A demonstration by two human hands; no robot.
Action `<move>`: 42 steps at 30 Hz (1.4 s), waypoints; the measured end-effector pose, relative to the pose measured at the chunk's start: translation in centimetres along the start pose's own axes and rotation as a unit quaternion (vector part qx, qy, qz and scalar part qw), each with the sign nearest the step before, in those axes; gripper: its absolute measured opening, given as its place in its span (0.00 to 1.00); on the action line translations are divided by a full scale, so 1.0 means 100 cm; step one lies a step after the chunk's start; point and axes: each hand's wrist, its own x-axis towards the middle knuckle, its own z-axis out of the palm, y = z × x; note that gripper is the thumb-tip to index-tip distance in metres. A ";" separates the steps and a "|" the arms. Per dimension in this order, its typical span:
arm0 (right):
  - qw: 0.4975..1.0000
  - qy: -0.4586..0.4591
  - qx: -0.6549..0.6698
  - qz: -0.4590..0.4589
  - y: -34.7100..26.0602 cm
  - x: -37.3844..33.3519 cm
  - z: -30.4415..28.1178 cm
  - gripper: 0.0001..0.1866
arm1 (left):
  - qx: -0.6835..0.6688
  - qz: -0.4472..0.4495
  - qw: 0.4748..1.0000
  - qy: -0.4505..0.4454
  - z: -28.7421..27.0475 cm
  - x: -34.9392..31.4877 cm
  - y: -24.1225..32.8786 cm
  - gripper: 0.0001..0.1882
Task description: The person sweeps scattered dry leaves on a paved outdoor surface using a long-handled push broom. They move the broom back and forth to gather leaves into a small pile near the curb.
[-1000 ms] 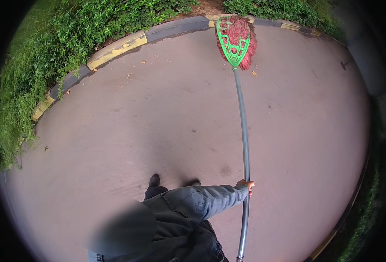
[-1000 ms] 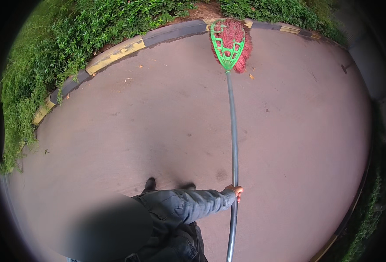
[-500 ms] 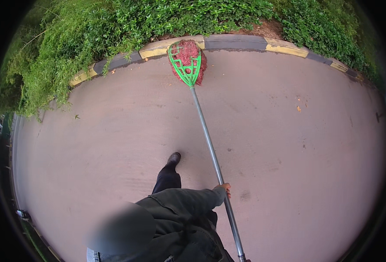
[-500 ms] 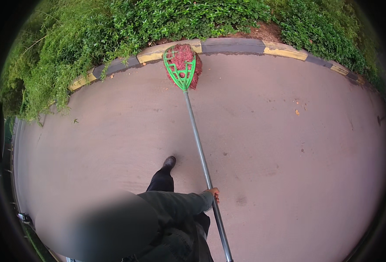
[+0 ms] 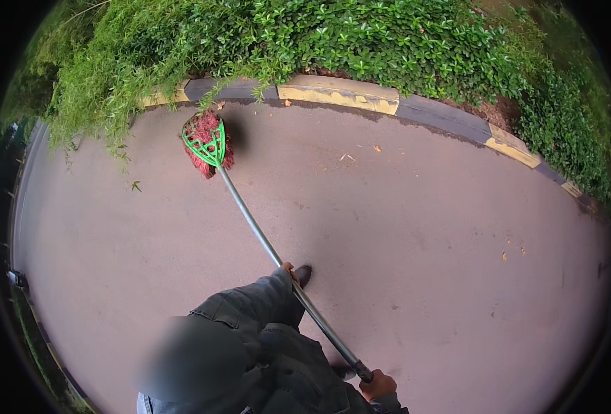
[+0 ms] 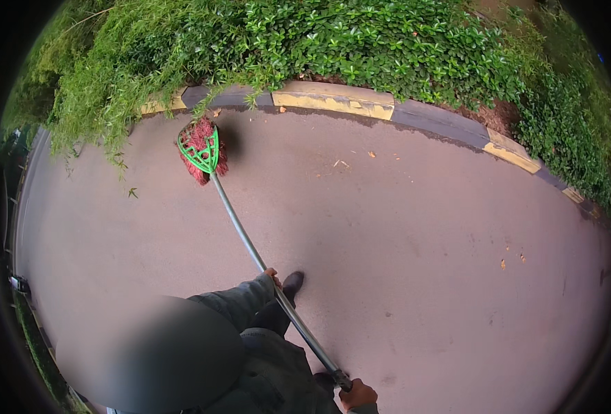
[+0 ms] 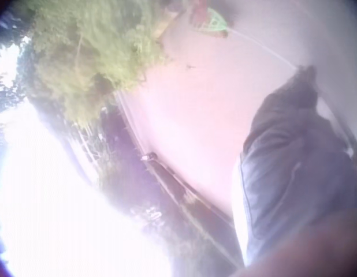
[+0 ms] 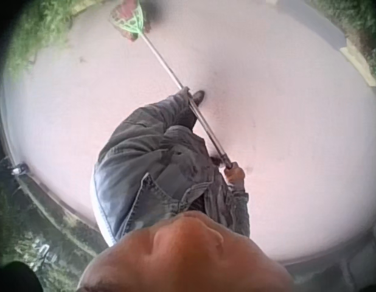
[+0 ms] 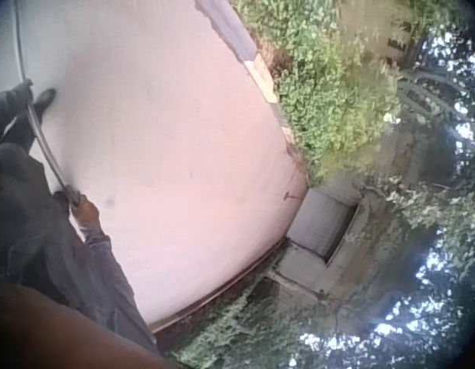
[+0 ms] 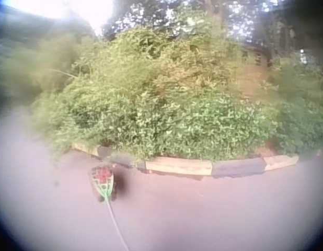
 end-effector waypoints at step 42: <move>0.923 0.066 0.258 0.278 0.085 -0.170 0.027 0.13 | 0.464 -0.023 0.856 -0.226 0.222 -0.171 -0.346 0.10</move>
